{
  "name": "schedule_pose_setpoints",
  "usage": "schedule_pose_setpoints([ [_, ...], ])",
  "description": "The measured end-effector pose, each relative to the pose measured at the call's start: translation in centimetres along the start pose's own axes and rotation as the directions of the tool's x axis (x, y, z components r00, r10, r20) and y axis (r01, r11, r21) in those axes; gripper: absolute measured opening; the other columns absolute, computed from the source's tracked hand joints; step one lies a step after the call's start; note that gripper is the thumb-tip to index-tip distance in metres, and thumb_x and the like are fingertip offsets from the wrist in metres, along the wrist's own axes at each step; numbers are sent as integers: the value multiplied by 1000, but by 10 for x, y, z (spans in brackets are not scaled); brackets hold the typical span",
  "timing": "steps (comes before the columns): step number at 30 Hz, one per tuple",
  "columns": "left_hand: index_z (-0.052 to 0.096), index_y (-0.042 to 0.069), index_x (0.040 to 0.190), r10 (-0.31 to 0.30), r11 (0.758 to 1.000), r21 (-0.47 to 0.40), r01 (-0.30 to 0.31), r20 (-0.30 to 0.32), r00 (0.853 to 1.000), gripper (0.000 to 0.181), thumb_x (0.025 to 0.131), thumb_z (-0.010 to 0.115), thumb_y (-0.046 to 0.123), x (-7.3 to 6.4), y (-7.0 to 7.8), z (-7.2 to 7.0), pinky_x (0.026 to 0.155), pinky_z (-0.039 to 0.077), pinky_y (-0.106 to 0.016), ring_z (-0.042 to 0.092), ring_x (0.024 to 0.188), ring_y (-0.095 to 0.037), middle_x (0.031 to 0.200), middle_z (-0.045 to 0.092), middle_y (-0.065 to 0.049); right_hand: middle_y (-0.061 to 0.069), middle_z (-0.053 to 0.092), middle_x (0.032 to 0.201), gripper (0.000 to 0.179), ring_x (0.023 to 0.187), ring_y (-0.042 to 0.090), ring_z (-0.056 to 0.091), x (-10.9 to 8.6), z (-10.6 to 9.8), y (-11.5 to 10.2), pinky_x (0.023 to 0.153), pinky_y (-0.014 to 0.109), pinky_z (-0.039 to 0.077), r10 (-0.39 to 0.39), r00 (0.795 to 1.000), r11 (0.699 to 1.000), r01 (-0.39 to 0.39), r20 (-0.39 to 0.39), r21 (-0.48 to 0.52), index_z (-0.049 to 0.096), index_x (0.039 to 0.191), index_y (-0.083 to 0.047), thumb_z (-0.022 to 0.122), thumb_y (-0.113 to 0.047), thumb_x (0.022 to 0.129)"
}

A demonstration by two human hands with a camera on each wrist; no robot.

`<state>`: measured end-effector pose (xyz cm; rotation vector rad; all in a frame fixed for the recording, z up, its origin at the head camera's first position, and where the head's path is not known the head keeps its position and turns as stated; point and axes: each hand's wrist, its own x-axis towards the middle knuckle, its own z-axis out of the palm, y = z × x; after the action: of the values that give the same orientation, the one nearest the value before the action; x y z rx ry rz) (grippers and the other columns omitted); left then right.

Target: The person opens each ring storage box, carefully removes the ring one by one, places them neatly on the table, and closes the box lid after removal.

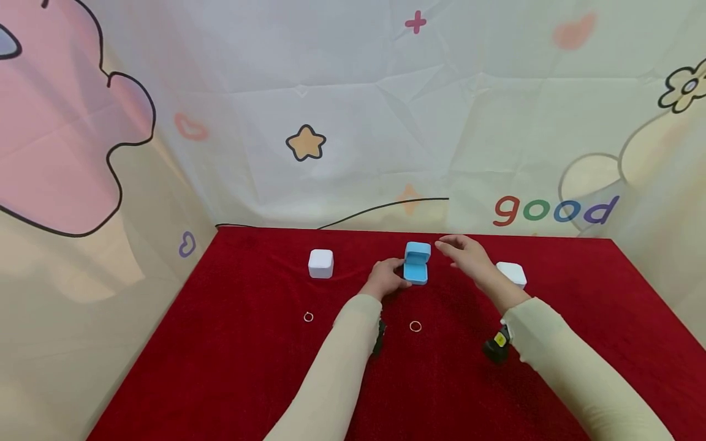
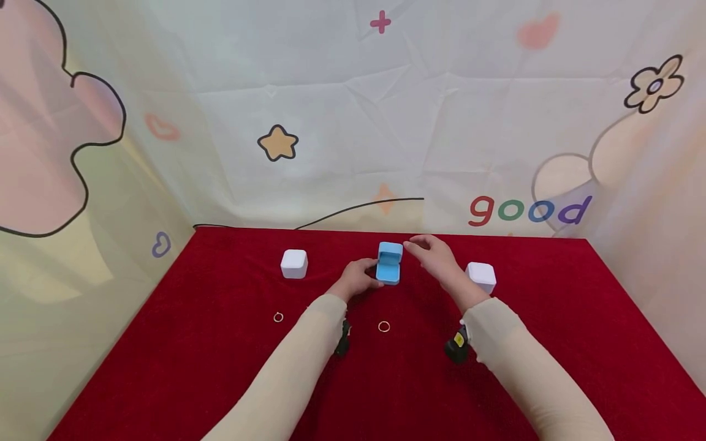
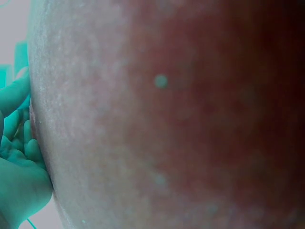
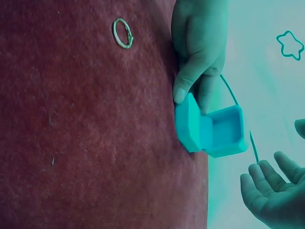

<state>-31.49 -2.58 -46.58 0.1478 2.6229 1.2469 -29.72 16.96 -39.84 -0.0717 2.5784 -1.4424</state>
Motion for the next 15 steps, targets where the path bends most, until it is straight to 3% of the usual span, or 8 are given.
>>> schedule_pose_setpoints([
  [15, 54, 9, 149, -13, 1000, -20, 13, -3, 1000, 60, 93, 75, 11, 0, 0, 1, 121, 41, -42, 40, 148, -29, 155, 54, -9, 29, 37, 159, 65, 146, 45, 41, 15, 6, 7, 119, 53, 42, 18, 998, 996, -23, 54, 84, 33, 156, 3, 41, -42, 109],
])
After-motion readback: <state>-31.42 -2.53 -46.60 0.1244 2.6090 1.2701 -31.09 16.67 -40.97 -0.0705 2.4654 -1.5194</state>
